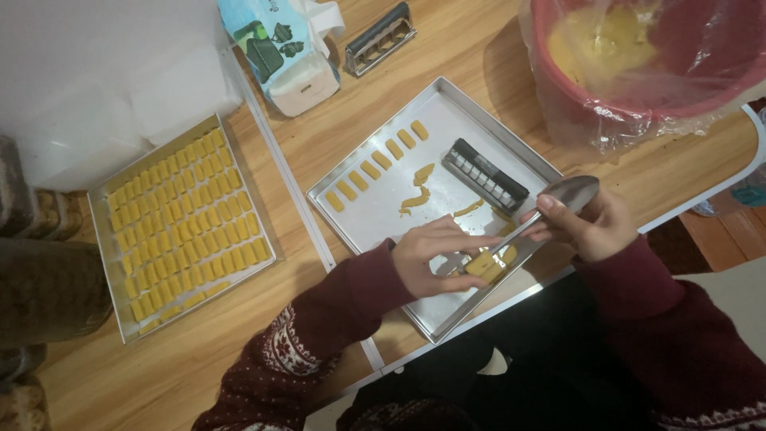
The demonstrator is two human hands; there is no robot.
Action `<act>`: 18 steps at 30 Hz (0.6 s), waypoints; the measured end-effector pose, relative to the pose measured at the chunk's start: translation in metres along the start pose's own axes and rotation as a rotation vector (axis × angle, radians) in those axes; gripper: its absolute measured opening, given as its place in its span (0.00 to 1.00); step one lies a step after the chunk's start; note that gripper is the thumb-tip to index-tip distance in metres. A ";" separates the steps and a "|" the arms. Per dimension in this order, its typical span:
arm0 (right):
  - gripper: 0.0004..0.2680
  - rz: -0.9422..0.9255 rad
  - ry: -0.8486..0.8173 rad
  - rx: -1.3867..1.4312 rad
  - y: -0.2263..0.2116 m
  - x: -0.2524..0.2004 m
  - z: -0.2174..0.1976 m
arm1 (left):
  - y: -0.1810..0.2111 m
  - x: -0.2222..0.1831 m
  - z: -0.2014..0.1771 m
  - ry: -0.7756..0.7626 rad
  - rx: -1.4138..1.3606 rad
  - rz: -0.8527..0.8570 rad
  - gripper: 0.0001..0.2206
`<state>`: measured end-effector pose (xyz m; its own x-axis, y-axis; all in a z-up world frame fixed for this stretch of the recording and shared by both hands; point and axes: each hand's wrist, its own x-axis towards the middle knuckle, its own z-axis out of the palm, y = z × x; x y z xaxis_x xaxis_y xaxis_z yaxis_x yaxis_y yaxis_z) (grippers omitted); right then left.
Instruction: Shaping dough into small rectangular pieces using a spoon and a metal cutter on a tray.
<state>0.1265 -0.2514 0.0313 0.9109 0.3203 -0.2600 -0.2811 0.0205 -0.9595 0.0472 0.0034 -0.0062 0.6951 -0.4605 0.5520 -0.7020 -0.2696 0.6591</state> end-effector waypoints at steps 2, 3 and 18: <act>0.05 -0.003 -0.015 -0.018 0.000 0.001 -0.001 | -0.001 0.002 0.001 -0.004 -0.016 0.000 0.29; 0.05 -0.006 -0.032 -0.037 0.000 0.001 -0.001 | -0.002 0.002 0.001 -0.008 -0.031 -0.001 0.25; 0.04 -0.165 -0.357 -0.096 0.020 0.023 -0.011 | 0.024 0.007 -0.009 -0.270 -0.468 -0.227 0.26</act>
